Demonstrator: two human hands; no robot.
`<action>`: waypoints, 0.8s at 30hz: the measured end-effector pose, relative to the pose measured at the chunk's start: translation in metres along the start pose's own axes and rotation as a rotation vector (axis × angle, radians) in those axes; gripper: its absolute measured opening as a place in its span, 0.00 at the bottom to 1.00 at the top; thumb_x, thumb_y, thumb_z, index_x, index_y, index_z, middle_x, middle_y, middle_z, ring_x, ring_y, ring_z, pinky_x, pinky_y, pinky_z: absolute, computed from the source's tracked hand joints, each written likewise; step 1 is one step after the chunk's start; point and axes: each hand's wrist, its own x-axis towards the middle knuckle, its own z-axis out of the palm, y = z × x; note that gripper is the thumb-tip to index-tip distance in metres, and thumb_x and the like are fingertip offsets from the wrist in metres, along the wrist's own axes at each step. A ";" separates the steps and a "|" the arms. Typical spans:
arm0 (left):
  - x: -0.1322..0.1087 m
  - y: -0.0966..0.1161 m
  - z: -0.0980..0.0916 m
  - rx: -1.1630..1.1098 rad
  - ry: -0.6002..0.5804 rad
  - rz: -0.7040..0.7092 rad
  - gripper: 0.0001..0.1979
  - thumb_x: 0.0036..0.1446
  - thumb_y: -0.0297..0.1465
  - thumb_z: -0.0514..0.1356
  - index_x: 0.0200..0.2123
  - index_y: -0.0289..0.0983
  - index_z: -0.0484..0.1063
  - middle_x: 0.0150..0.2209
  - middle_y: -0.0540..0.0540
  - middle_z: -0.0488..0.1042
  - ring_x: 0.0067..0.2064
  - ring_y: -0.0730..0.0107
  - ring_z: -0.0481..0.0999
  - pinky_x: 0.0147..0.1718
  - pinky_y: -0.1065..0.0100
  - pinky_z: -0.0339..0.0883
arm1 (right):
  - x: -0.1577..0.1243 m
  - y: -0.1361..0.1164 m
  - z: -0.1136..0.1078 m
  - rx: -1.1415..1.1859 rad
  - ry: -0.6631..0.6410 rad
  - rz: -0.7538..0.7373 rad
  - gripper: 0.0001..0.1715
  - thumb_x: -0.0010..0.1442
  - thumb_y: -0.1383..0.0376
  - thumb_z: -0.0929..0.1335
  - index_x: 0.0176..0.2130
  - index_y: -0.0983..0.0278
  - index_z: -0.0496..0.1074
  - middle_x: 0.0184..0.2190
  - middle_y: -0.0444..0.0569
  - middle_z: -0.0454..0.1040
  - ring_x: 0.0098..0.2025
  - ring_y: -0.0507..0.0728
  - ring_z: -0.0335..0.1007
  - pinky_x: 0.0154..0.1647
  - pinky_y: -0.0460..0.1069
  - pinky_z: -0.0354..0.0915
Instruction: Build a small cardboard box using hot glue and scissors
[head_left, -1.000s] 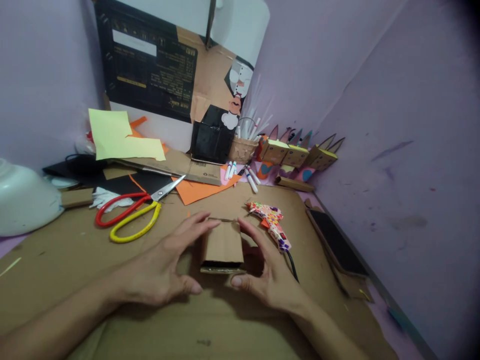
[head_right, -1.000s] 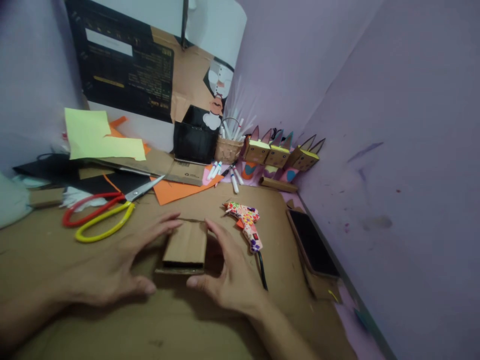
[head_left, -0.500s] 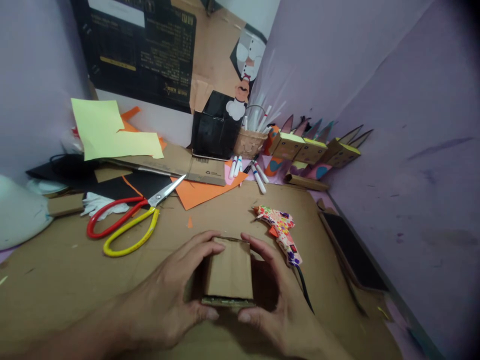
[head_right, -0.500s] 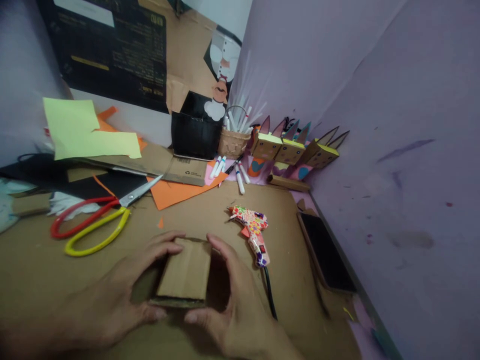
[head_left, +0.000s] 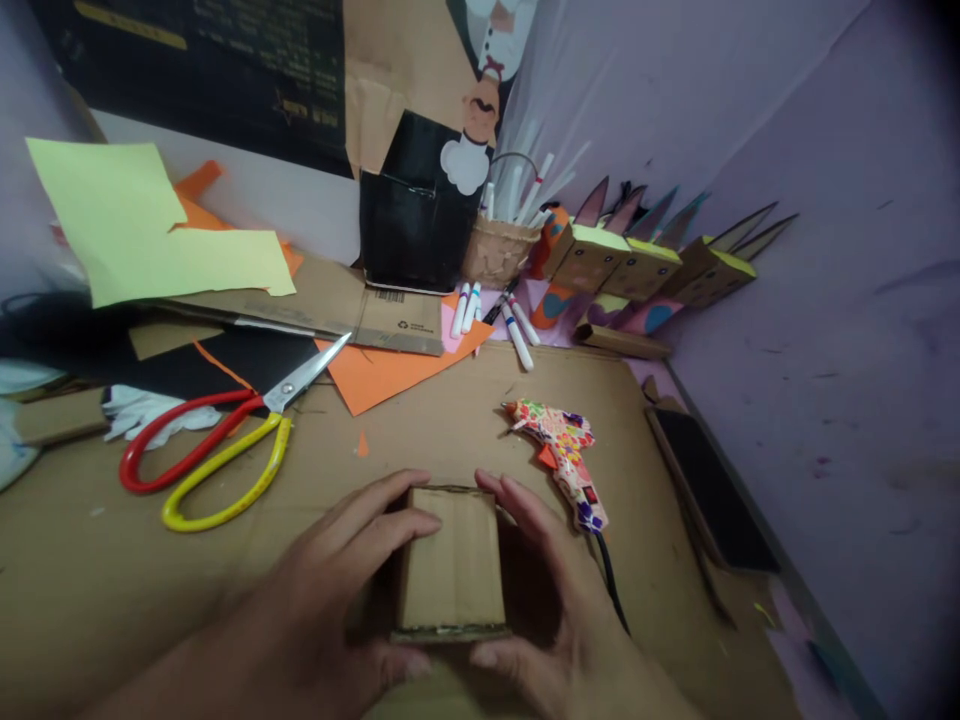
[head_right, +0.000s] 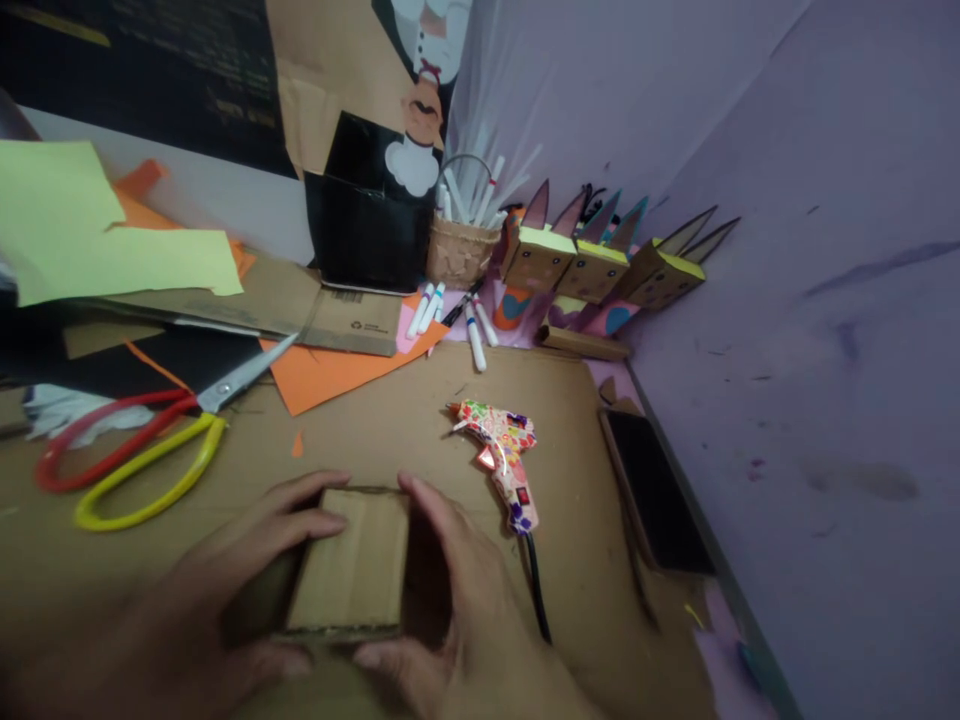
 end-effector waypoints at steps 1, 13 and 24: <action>0.000 0.001 0.001 -0.004 0.009 -0.001 0.34 0.46 0.32 0.65 0.56 0.51 0.54 0.63 0.44 0.55 0.61 0.50 0.60 0.54 0.54 0.65 | -0.001 0.000 0.001 -0.002 0.006 0.012 0.54 0.46 0.53 0.75 0.63 0.54 0.48 0.63 0.56 0.56 0.62 0.70 0.54 0.59 0.65 0.58; 0.000 0.006 0.008 -0.009 0.109 -0.028 0.34 0.44 0.31 0.66 0.53 0.53 0.56 0.60 0.47 0.60 0.58 0.52 0.65 0.53 0.55 0.66 | -0.002 0.003 0.009 0.101 0.017 0.068 0.55 0.45 0.54 0.75 0.63 0.53 0.47 0.63 0.56 0.56 0.61 0.70 0.57 0.57 0.65 0.60; 0.004 0.005 0.006 -0.030 0.118 -0.013 0.34 0.46 0.33 0.64 0.56 0.51 0.53 0.58 0.43 0.63 0.57 0.50 0.66 0.52 0.53 0.65 | -0.003 0.008 0.011 0.132 0.046 0.072 0.57 0.45 0.54 0.75 0.63 0.52 0.44 0.62 0.58 0.57 0.61 0.69 0.57 0.58 0.65 0.59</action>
